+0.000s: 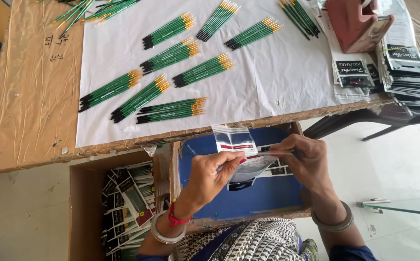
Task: The person places paintbrushes into individual plastic sleeves, seals the adhesive strips on the sleeves, and places the packaged brushes into a box.
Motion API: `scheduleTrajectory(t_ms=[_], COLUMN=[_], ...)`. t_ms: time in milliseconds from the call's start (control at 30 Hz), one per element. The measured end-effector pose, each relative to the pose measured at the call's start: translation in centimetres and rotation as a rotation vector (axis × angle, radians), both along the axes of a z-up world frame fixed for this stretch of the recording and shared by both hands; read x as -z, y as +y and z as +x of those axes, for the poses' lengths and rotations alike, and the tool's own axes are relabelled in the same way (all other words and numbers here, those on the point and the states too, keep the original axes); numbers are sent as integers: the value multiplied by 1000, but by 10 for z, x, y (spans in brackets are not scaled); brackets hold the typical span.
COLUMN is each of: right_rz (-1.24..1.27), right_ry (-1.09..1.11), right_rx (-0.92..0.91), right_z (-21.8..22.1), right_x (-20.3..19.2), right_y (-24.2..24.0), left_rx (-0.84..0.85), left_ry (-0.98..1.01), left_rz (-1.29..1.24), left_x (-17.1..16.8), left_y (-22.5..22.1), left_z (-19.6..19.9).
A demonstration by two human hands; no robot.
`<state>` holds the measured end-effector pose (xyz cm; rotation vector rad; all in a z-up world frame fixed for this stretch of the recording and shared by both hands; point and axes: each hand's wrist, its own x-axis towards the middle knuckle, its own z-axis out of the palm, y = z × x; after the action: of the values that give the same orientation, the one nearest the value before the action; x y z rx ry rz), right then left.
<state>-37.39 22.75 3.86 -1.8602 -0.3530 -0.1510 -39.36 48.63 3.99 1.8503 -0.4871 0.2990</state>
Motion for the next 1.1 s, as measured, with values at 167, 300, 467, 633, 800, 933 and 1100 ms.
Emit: scheduleTrajectory(t_ms=[167, 300, 467, 633, 800, 933, 1100], right_rz=[50, 57, -62, -267, 408, 17, -632], right_ry=[-84, -154, -187, -208, 19, 272, -69], right_rx=[-305, -537, -482, -264, -376, -262, -304], right_z=[19, 24, 20, 17, 13, -6, -28], right_x=[-16, -30, -43, -10, -8, 58, 15], right_y=[-22, -27, -16, -8, 14, 16, 37], left_rx=[324, 457, 370, 263, 121, 102, -34], left_ry=[-117, -89, -167, -124, 37, 56, -101], left_rz=[-134, 7, 70, 52, -44, -100, -313], left_x=[-9, -19, -30, -22, -14, -15, -12], left_y=[19, 29, 20, 18, 30, 32, 52], left_z=[17, 22, 22, 18, 14, 13, 5])
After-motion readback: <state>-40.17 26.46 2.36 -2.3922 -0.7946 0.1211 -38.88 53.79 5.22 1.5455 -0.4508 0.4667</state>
